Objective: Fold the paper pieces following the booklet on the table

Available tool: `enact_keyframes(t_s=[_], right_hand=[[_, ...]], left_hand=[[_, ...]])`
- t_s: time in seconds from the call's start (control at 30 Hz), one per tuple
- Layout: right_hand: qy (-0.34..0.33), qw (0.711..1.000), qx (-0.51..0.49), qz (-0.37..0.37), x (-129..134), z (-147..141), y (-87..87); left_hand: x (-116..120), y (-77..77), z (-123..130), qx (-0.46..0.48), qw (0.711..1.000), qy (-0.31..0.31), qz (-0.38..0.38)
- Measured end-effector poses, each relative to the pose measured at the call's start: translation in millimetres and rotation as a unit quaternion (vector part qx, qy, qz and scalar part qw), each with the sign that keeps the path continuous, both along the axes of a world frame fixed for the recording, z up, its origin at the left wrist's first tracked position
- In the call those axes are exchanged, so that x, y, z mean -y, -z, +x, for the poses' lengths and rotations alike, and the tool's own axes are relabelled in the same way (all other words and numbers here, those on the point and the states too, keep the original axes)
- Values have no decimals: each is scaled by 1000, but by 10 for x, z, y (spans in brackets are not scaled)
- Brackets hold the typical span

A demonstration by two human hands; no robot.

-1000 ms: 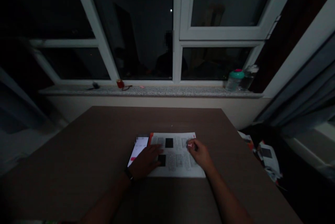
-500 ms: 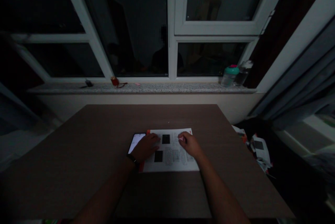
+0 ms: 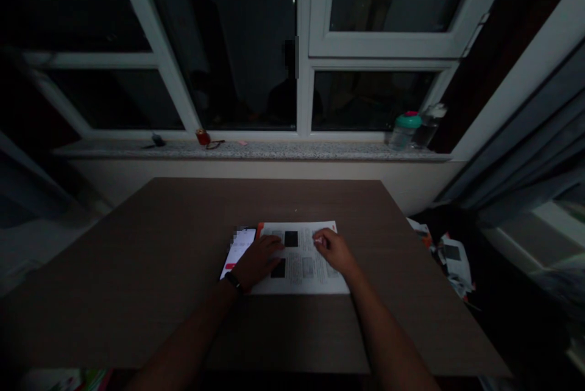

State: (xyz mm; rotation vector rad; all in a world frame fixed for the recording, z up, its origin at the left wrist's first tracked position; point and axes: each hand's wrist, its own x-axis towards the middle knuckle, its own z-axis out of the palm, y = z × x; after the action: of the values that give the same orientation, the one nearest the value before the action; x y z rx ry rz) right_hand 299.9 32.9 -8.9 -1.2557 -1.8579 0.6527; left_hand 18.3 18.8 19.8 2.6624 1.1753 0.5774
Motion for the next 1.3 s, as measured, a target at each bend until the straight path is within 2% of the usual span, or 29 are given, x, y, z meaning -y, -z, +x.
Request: enact_keyframes(t_s=[0.3, 0.53, 0.73, 1.07, 1.3], right_hand=[[7, 1000, 8, -2, 13, -11, -53], [7, 1000, 4, -9, 14, -24, -46], [2, 1000, 3, -4, -15, -12, 13], [-3, 1000, 0, -5, -17, -1, 16], [-1, 1000, 1, -3, -15, -3, 4]], left_hand=[[0, 0, -28, -3, 1000, -20, -2], [-89, 106, -145, -11, 992, -123, 25], [-114, 127, -151, -25, 981, -189, 31], [-159, 306, -189, -23, 980, -190, 59], [-156, 313, -213, -17, 978, -198, 58]])
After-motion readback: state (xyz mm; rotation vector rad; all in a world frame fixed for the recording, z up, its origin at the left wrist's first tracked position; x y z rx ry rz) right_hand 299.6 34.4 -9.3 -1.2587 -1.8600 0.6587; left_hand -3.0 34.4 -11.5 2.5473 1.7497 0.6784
